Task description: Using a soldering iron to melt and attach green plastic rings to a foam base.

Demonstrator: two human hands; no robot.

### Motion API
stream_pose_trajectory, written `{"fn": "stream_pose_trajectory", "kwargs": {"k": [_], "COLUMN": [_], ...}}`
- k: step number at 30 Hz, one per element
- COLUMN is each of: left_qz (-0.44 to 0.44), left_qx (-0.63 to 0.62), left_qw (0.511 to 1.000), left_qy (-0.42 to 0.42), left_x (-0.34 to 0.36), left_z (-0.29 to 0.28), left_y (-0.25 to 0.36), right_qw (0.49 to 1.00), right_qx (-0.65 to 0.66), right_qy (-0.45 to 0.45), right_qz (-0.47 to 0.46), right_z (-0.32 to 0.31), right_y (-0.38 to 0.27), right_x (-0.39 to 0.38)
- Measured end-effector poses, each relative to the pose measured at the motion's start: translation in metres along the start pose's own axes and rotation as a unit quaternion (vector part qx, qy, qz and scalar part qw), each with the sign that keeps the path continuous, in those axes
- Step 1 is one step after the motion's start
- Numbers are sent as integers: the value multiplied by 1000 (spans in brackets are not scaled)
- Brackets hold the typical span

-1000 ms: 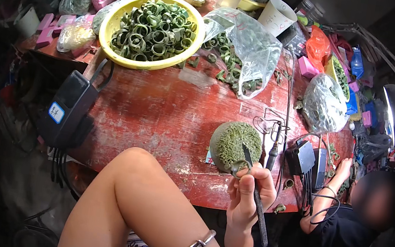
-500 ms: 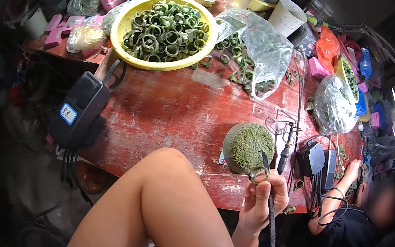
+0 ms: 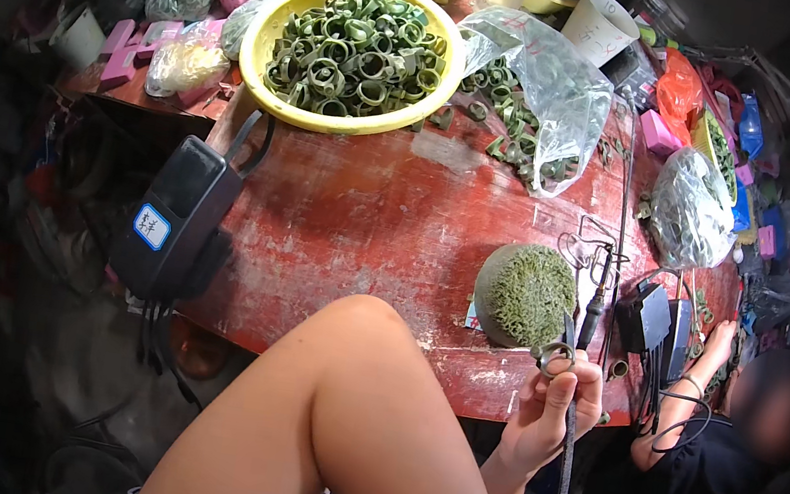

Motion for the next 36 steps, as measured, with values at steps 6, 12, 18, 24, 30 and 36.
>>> {"fn": "stream_pose_trajectory", "kwargs": {"k": [6, 12, 18, 24, 30, 36], "left_qz": [-57, -109, -148, -174, -292, -425], "left_qx": [7, 7, 6, -12, 200, 240], "left_qw": [997, 990, 979, 971, 915, 854], "left_qy": [46, 95, 138, 164, 193, 182], "left_x": [-32, -45, -58, -90, -144, -191], "left_z": [-53, -60, -48, -85, -103, -101], "left_y": [-16, -29, -42, -45, -70, -90], "right_qw": [1000, 1000, 999, 999, 999, 989], "right_qx": [-9, 11, 22, 28, -40, -115], "right_qy": [-2, -19, -26, -35, -18, -87], "right_qz": [17, -12, -16, 13, 2, -17], "right_z": [-1, -1, -3, -1, -13, 6], "right_y": [2, -8, -5, -5, -12, -22], "right_x": [-2, -7, -10, -18, -19, -16]}}
Point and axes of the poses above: each hand's wrist, its own x-axis towards the middle knuckle, its own z-axis out of the palm, y = z × x, the point moved 10 cm from there along x, towards the middle knuckle, and after that the axes turned 11 degrees about z, right-handed, at the moved point
